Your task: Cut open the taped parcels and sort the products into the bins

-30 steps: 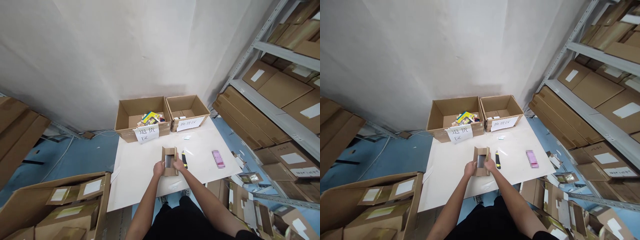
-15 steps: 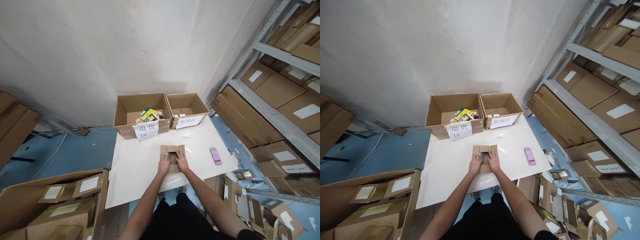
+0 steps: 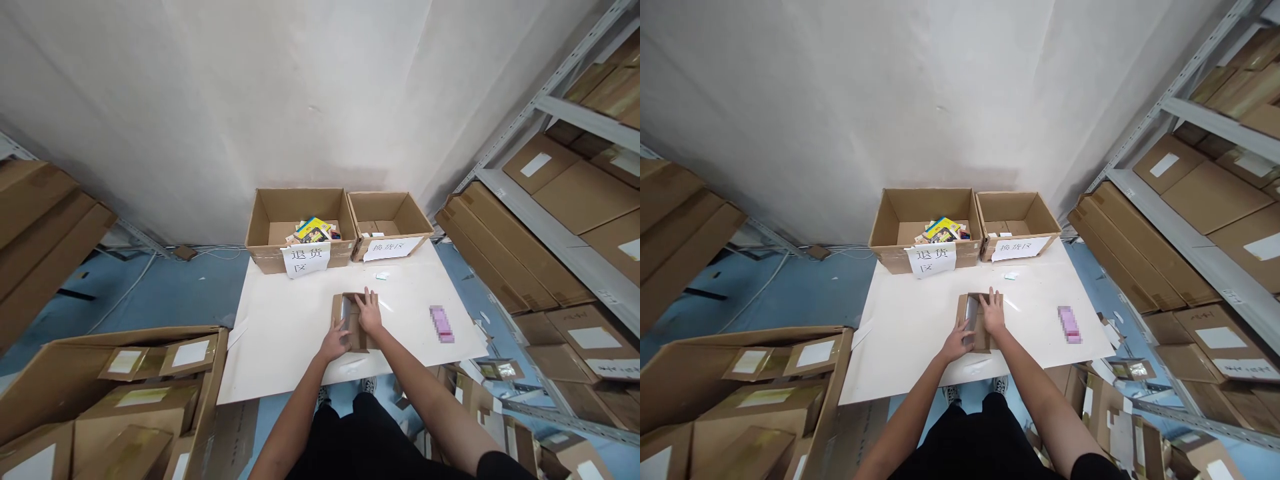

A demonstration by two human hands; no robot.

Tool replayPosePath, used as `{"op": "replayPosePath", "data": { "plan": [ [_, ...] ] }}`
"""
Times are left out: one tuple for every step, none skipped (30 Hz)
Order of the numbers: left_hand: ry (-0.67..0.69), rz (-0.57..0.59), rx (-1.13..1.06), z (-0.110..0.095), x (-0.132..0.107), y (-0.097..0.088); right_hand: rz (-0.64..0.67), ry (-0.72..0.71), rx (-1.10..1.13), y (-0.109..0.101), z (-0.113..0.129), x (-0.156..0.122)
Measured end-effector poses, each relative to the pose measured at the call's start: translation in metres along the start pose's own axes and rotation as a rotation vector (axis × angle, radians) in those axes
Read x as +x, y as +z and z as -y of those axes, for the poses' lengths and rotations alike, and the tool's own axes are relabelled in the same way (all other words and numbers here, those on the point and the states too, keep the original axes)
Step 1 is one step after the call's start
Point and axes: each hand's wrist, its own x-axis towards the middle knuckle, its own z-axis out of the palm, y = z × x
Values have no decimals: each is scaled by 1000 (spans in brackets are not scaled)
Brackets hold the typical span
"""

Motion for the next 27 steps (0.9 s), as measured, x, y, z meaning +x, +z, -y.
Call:
{"op": "replayPosePath", "data": {
  "plan": [
    [31,13,-31,3,0,3,-6,15,-12,-2,1,5],
    [66,30,-56,6,0,6,5,29,-28,-4,1,12],
    [96,47,-64,8,0,8,30,45,-44,-7,2,19],
    [113,59,-51,11,0,11,70,63,-56,-9,1,26],
    [124,64,-26,13,-1,13,125,84,-60,-10,0,33],
    [126,58,3,15,-1,16,185,107,-55,-11,-1,39],
    [124,42,29,16,-2,18,242,130,-41,-12,-2,43],
    [121,21,50,17,-3,21,282,147,-20,-11,-3,45],
    [119,1,65,18,-3,24,286,157,6,-9,-4,45],
    [118,-17,73,17,-4,26,239,155,35,-6,-4,42],
    [114,-32,72,17,-4,29,145,140,69,-2,-3,37],
    [104,-51,62,16,-5,32,22,113,109,3,-1,29],
    [86,-75,42,16,-6,35,-102,76,157,9,2,21],
    [62,-103,14,16,-8,38,-208,33,208,15,5,11],
    [35,-129,-17,16,-9,40,-278,-6,258,21,10,2],
    [14,-149,-48,16,-11,43,-311,-35,298,26,14,-7],
    [-1,-161,-74,17,-12,45,-313,-51,321,29,19,-14],
    [-8,-167,-94,17,-13,47,-295,-52,323,31,24,-19],
    [-7,-168,-110,18,-14,48,-261,-41,304,32,28,-23],
    [-6,-169,-123,19,-14,49,-217,-21,269,31,32,-24],
    [-4,-169,-136,19,-13,49,-166,3,225,28,35,-22],
    [-3,-170,-151,20,-12,49,-111,27,179,25,38,-20],
    [-2,-169,-167,20,-11,49,-60,46,136,22,40,-16],
    [1,-169,-185,20,-10,47,-15,60,100,18,42,-12],
    [4,-172,-202,20,-10,46,22,68,70,15,43,-8],
    [6,-178,-217,20,-10,44,48,69,45,13,45,-4],
    [7,-184,-227,20,-11,42,65,66,23,11,46,-1]
  ]
}}
